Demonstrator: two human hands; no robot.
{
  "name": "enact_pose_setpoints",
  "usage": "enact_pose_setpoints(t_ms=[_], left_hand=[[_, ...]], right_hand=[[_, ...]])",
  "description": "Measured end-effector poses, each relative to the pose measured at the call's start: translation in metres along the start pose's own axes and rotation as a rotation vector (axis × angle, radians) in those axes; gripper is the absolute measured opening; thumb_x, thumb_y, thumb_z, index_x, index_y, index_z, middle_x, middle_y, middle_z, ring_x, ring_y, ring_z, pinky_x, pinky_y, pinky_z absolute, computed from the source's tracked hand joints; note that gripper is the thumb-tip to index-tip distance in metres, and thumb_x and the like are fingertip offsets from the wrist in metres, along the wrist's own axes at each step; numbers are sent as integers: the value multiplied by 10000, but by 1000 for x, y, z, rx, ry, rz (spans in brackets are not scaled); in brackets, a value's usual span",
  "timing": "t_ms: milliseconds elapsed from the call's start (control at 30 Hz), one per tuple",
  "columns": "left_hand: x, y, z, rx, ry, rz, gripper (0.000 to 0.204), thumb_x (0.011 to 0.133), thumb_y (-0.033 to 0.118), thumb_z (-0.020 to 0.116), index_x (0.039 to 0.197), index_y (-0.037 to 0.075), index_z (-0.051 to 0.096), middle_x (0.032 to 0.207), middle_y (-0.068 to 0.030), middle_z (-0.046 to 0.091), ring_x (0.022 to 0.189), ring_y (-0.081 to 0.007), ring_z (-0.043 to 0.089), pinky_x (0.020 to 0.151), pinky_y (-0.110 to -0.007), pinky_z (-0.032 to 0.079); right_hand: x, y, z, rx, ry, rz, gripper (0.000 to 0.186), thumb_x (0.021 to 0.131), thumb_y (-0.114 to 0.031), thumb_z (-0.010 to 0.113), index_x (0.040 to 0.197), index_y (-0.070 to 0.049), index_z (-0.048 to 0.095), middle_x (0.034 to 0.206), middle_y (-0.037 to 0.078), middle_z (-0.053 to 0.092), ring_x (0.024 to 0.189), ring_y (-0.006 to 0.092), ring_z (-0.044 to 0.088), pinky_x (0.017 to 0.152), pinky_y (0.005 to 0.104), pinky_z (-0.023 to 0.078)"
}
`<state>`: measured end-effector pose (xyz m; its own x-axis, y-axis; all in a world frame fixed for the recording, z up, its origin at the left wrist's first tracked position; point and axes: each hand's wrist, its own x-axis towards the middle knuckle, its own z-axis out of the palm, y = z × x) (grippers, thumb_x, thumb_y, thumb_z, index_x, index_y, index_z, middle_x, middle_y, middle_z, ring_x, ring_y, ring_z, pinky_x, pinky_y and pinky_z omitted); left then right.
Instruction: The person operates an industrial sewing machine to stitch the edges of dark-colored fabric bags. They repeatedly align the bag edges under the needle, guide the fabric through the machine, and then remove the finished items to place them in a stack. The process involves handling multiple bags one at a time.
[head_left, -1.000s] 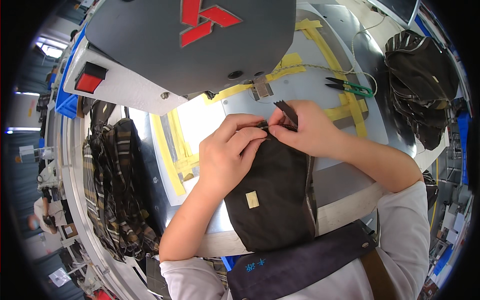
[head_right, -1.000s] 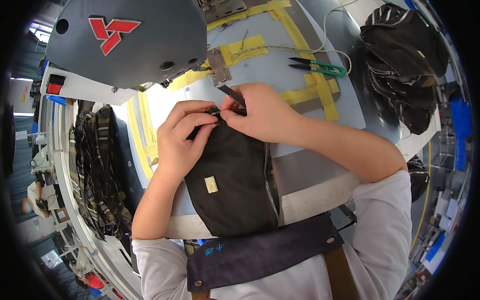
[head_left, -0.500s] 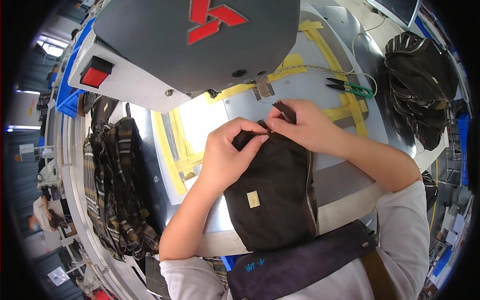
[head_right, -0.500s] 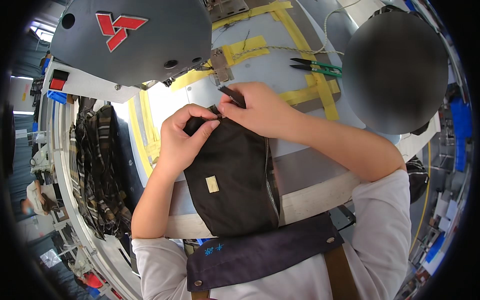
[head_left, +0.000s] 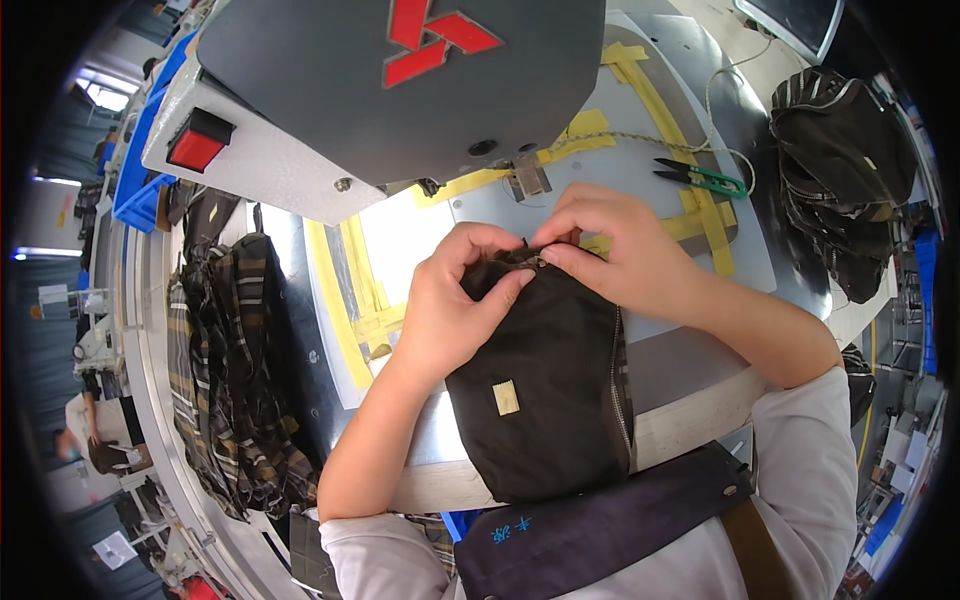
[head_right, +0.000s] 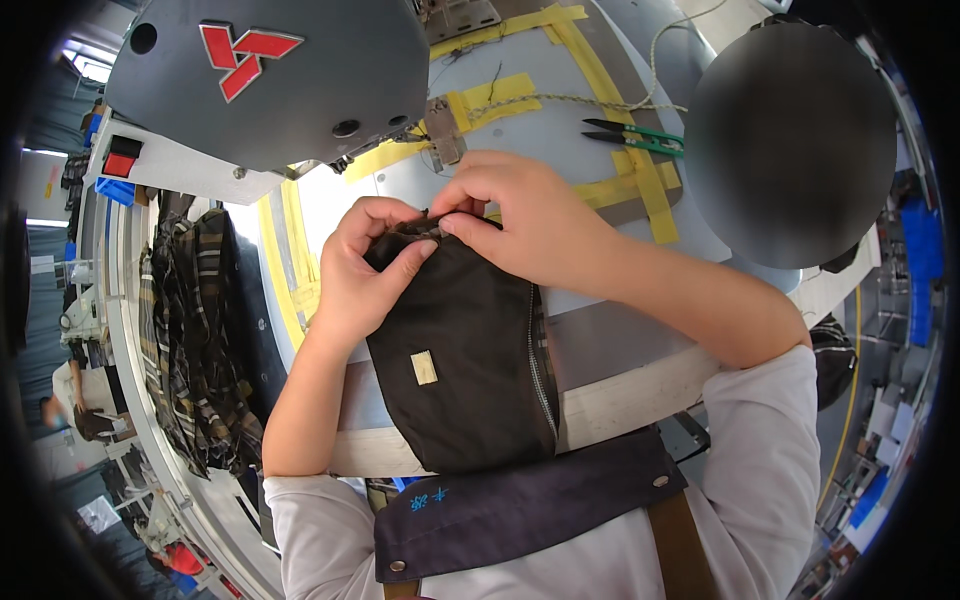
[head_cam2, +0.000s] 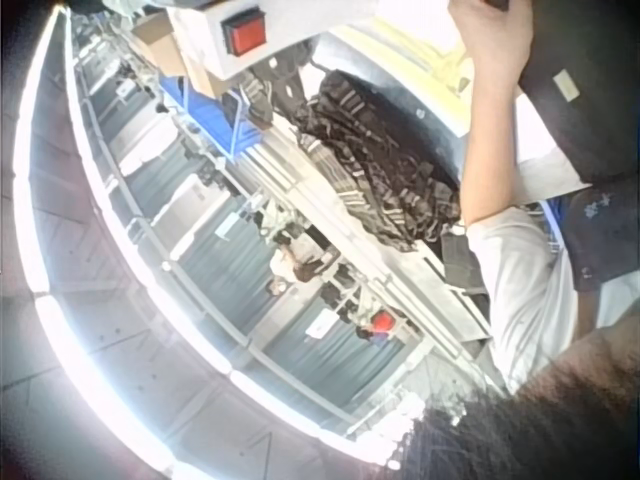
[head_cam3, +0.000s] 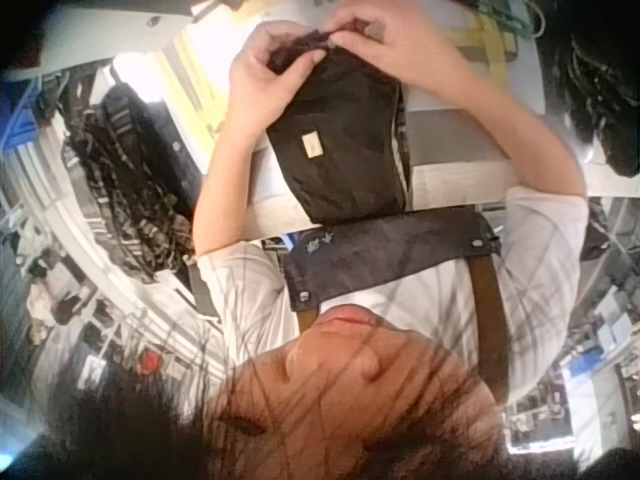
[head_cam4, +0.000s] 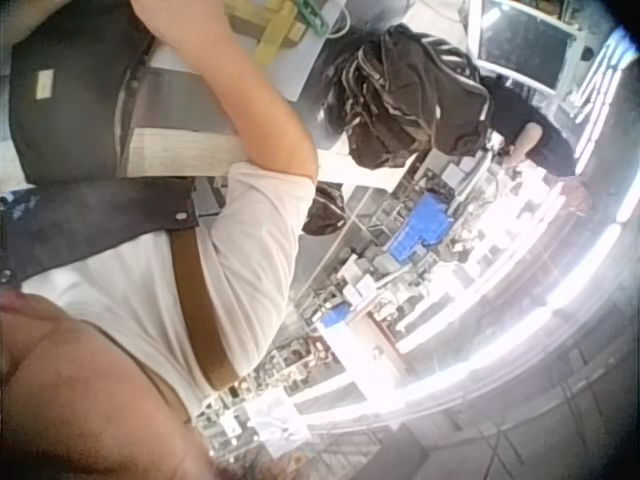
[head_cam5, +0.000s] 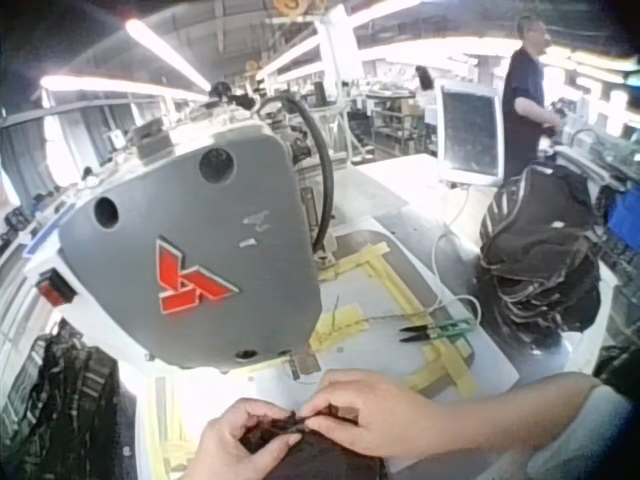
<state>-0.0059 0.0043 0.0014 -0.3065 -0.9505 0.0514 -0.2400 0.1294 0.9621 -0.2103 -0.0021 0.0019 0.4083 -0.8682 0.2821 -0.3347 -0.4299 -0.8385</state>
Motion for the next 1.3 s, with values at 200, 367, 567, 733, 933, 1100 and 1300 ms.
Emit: enact_pose_setpoints(t_ms=[200,367,567,733,933,1100,1300], left_hand=[[0,-1,0,75,-63,41,180,808,13,711,965,9,624,852,-46,665,793,-100,625,736,-236,492],[0,3,-4,110,-112,89,94,786,-15,707,859,2,650,838,-63,683,787,-131,639,741,-256,497],[0,1,-4,62,-165,89,95,788,-3,713,860,1,652,824,-58,681,786,-136,641,742,-256,497],[2,7,-3,152,-80,-45,91,802,20,711,855,2,639,807,-48,673,765,-123,624,738,-243,484],[5,-5,-7,34,-69,-92,96,822,35,705,860,17,620,791,-17,654,741,-79,582,703,-225,464],[4,-6,-5,-11,-61,-124,104,821,29,706,865,31,612,803,-5,638,735,-62,565,693,-216,458],[5,-11,4,352,90,400,154,759,12,731,856,84,636,934,-49,647,809,-200,654,697,-270,524]], right_hand=[[1,-3,-5,-151,-98,-34,91,777,-34,668,866,-54,673,799,62,581,748,227,567,650,326,453],[6,0,-12,191,-183,174,64,834,-91,658,859,-32,647,805,40,599,733,142,568,654,298,456],[13,4,-9,212,-313,331,156,906,-166,630,888,-12,635,803,-3,611,743,63,537,671,257,446],[6,5,-2,374,-183,475,156,910,-164,626,919,-9,630,826,6,618,808,60,562,695,228,447],[-5,3,-1,345,-135,280,172,863,-145,670,933,11,653,858,44,652,788,102,577,697,270,476],[-3,5,3,421,-93,412,147,854,-97,672,930,27,654,822,55,653,751,100,590,679,260,489],[-3,6,9,412,-33,470,147,857,-99,668,916,35,652,786,65,654,711,101,593,641,256,490]])
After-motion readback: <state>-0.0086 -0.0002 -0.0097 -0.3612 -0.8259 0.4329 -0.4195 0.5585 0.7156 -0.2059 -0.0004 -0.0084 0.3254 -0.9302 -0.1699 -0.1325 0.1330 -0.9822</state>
